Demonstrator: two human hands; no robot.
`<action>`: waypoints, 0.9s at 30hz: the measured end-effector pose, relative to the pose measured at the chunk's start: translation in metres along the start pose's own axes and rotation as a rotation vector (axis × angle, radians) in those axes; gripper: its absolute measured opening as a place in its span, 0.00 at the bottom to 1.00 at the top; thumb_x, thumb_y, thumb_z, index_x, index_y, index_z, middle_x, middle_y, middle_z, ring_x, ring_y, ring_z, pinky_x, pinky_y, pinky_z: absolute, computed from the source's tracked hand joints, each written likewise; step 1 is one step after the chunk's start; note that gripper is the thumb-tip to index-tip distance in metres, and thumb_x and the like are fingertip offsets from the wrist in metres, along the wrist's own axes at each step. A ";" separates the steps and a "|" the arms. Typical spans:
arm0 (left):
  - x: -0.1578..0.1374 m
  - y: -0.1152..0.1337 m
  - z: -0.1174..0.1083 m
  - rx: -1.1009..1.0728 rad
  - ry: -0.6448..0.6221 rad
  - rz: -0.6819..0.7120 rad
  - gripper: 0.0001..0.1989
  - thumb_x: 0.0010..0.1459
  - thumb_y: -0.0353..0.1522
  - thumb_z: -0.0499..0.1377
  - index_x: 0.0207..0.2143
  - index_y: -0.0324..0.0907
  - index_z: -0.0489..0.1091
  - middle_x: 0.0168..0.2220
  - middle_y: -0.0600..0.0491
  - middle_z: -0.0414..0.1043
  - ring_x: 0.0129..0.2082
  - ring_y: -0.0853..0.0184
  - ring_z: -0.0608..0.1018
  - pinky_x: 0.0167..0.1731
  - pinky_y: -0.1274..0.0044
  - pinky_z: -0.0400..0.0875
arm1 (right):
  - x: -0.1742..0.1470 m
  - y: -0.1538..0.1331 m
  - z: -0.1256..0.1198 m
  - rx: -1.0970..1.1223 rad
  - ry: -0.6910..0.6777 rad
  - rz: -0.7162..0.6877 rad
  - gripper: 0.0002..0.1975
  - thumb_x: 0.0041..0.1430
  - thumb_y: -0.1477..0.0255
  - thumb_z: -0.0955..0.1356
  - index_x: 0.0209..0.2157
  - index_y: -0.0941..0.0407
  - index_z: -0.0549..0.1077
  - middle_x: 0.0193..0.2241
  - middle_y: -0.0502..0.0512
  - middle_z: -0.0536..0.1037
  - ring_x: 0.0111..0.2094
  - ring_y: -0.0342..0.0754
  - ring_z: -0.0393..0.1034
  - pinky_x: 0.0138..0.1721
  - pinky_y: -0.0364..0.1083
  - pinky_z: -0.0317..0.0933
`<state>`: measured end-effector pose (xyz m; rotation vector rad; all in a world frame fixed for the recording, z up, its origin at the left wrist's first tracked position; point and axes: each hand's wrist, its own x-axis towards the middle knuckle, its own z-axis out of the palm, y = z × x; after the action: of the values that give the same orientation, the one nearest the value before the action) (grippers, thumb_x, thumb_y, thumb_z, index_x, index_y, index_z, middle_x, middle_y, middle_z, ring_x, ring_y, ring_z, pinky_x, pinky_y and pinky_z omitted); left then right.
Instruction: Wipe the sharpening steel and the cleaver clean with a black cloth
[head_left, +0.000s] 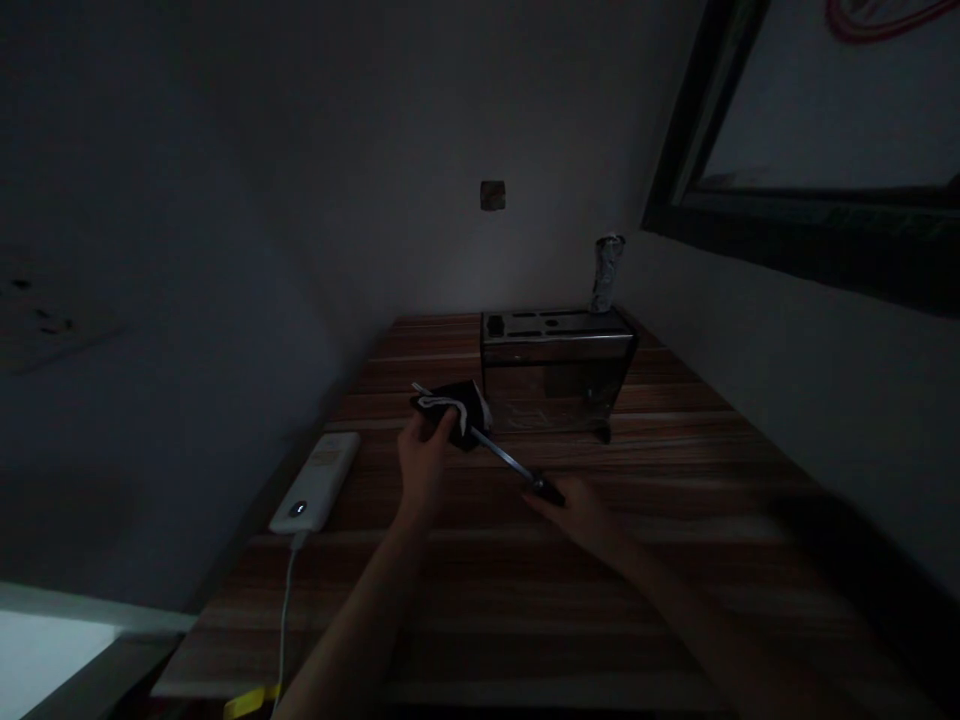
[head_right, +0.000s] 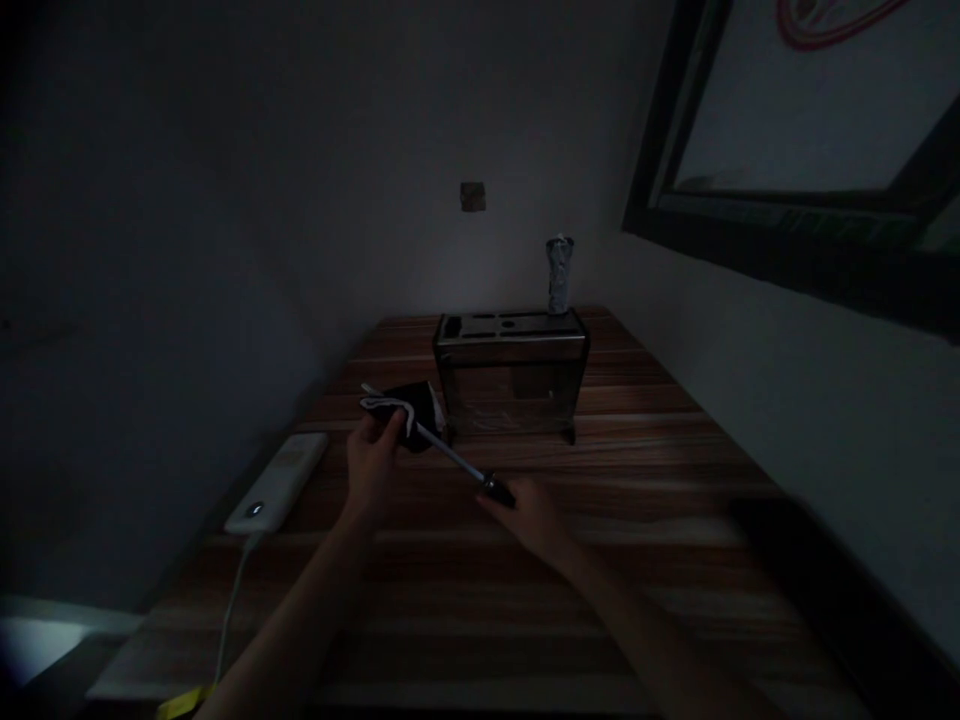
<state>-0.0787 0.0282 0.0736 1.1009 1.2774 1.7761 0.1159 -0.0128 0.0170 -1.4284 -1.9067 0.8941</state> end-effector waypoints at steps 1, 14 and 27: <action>0.002 -0.002 -0.001 -0.033 0.015 0.005 0.16 0.43 0.38 0.61 0.33 0.37 0.71 0.32 0.52 0.73 0.34 0.67 0.74 0.36 0.78 0.66 | 0.000 0.000 -0.002 -0.014 0.003 0.001 0.19 0.50 0.58 0.63 0.21 0.60 0.71 0.17 0.47 0.66 0.20 0.40 0.58 0.20 0.39 0.49; 0.010 -0.013 -0.006 -0.290 0.167 -0.007 0.18 0.46 0.39 0.60 0.38 0.39 0.69 0.38 0.51 0.71 0.37 0.68 0.73 0.36 0.80 0.66 | 0.005 0.004 -0.024 -0.154 -0.036 -0.076 0.16 0.52 0.59 0.62 0.28 0.56 0.72 0.24 0.51 0.75 0.26 0.46 0.69 0.27 0.41 0.56; -0.031 -0.024 0.020 -0.136 -0.056 -0.113 0.16 0.47 0.38 0.59 0.37 0.38 0.69 0.36 0.52 0.72 0.38 0.68 0.73 0.41 0.78 0.64 | 0.005 0.004 -0.021 -0.171 -0.029 -0.080 0.17 0.52 0.58 0.62 0.28 0.57 0.72 0.23 0.52 0.75 0.24 0.45 0.67 0.25 0.41 0.55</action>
<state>-0.0464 0.0159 0.0460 0.9768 1.1452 1.7093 0.1333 -0.0039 0.0265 -1.4308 -2.0887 0.7329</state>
